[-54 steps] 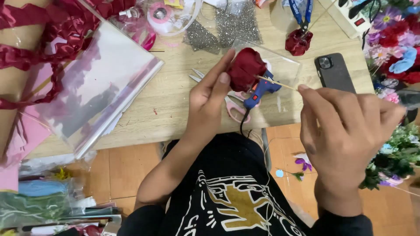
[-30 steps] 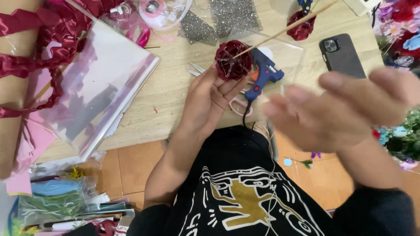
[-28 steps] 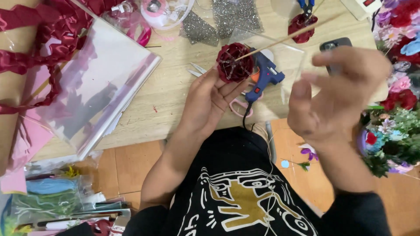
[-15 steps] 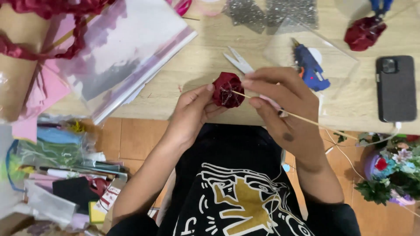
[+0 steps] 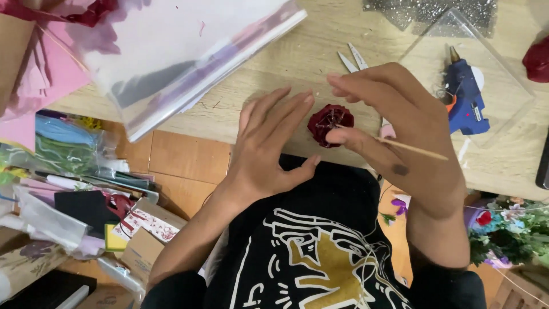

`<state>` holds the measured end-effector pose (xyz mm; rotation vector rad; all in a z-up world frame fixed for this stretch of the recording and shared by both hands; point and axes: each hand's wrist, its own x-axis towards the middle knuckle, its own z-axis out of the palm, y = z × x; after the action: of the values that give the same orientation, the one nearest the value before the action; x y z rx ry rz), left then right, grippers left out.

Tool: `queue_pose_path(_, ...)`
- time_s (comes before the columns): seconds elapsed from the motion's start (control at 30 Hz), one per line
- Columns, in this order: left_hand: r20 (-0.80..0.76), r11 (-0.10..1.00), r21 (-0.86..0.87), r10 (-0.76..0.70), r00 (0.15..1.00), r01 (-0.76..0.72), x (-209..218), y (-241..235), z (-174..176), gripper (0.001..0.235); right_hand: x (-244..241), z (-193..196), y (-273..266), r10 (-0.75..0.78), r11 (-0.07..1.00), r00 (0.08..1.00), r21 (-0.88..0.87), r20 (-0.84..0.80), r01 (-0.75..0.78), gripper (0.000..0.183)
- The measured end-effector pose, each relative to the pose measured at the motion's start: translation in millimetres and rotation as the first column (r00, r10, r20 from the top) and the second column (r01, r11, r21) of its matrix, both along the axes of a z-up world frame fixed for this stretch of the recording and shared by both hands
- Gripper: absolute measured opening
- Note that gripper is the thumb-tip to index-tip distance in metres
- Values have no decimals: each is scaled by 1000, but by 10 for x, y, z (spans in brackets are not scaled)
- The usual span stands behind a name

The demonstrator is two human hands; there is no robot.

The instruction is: The person assembles a maroon artificial rose by inserting a wooden stick into the flower base, securing it with a hot glue gun, and adjusting the petals. They then trim excess material with scissors and place the finished rose into a container with other completed roses.

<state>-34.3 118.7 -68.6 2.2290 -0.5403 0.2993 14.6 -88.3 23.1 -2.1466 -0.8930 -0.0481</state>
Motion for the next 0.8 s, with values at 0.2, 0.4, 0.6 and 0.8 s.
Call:
queue_pose_path(0.2, 445, 951, 304, -99, 890, -47, -120, 17, -203, 47, -90, -69, -249, -51, 997, 997, -55, 57, 54, 66)
queue_pose_path(0.4, 447, 946, 302, -30, 894, -119, -253, -101, -134, 48, -119, -58, -472, -25, 999, 989, -37, 148, 30, 70)
queue_pose_path(0.6, 292, 988, -142, 96, 952, -56, -198, -20, 206, 21, -462, -227, -483, -267, 960, 953, -44, 140, 276, 47)
queue_pose_path(0.8, 309, 989, -34, -129, 942, 146, 76, -126, 570, 33, -561, -758, -398, -307, 928, 928, -149, 212, 341, 40)
